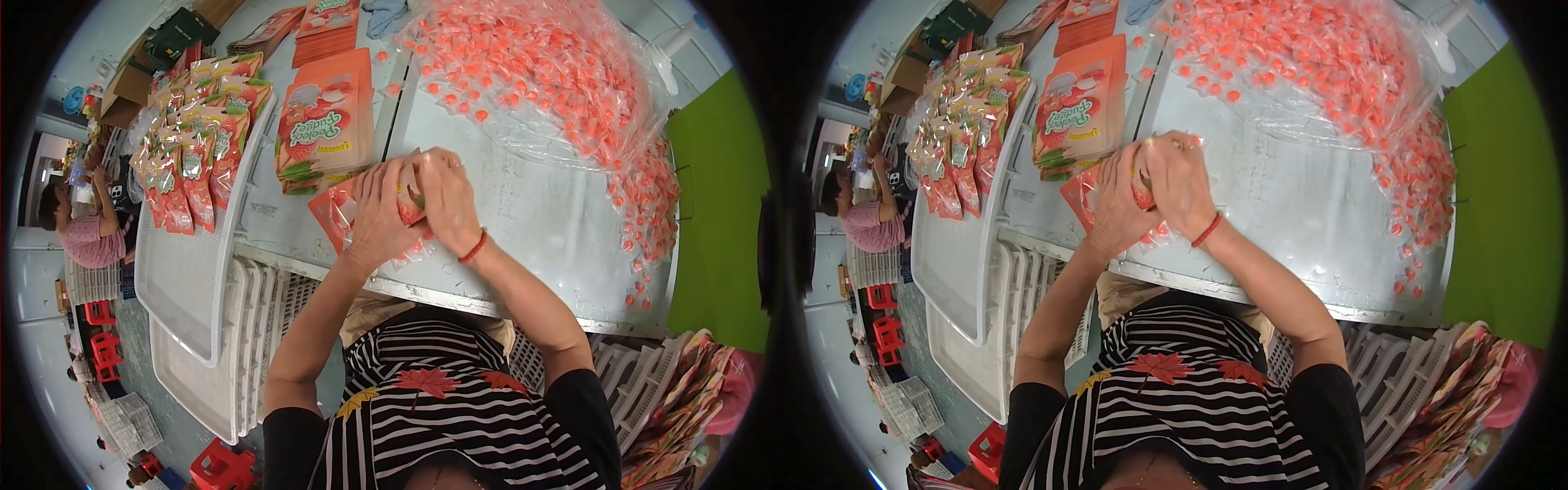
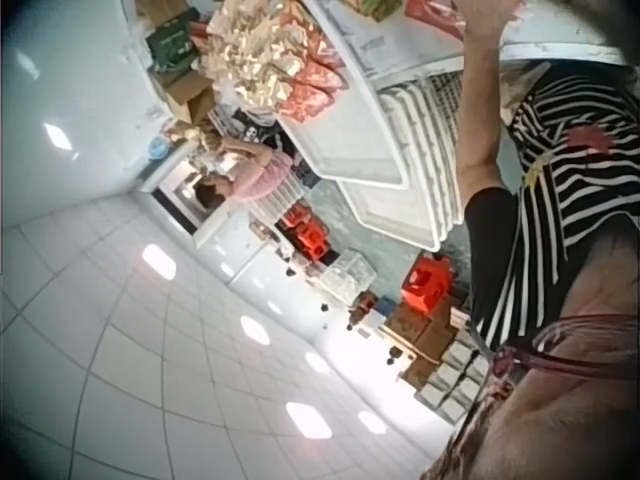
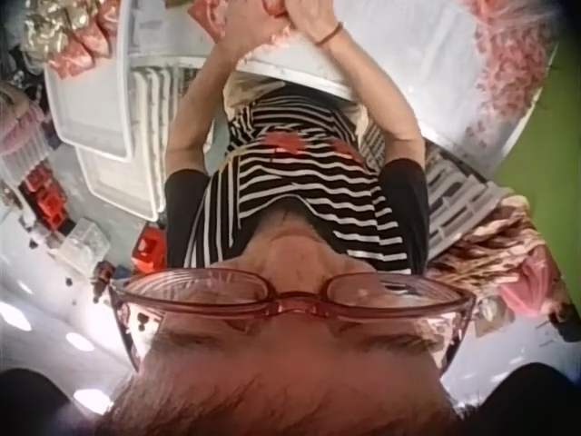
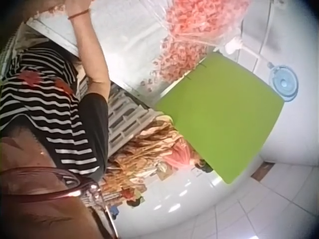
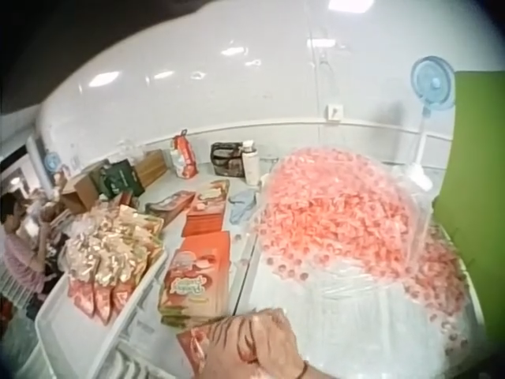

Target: Packaging small pink candies into labeled plastic bags.

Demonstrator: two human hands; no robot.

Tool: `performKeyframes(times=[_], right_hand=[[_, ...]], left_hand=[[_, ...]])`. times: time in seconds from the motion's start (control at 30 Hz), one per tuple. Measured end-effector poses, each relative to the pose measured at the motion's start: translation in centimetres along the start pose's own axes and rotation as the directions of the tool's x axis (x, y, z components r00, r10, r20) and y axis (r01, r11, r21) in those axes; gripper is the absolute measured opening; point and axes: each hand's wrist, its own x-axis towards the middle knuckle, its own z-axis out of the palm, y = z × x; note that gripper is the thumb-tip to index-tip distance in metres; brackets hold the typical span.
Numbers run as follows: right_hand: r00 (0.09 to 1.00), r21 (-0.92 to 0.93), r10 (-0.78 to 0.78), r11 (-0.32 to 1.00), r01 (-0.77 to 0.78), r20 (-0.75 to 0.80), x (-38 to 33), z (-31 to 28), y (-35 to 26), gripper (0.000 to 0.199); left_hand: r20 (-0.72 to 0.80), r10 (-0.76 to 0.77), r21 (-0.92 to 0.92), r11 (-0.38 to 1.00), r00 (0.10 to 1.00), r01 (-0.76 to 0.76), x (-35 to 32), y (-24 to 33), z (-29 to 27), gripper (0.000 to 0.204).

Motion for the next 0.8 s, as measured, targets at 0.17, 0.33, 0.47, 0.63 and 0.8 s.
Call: performKeyframes(times=[0.17,0.33,0.47,0.63,0.8], right_hand=[[0.997,-0.021,0.035,0.999,-0.034,0.062,-0.9,-4.0,1.8,0.029],[0.951,-0.482,-0.046,0.854,0.197,0.307,-7.2,-2.8,2.5,0.067],[0.935,-0.569,0.006,0.795,0.211,0.355,-7.5,-1.0,4.1,0.062],[0.953,-0.539,-0.086,0.808,0.238,0.291,-7.8,-0.1,5.6,0.039],[0.967,-0.544,-0.106,0.81,0.218,0.231,-6.4,-0.4,6.7,0.025]], left_hand=[[-0.054,-0.155,-0.068,0.986,0.986,0.151,0.7,-0.4,-2.2,0.091],[-0.138,-0.135,-0.053,0.99,0.981,0.129,-0.4,-2.4,-3.5,0.092],[-0.146,-0.168,-0.076,0.985,0.975,0.158,-0.8,-2.0,-4.3,0.094],[-0.154,-0.081,0.014,0.996,0.985,0.084,-2.0,-1.8,-4.9,0.096],[0.019,-0.011,0.252,0.968,1.0,0.005,-2.3,-2.2,-5.2,0.089]])
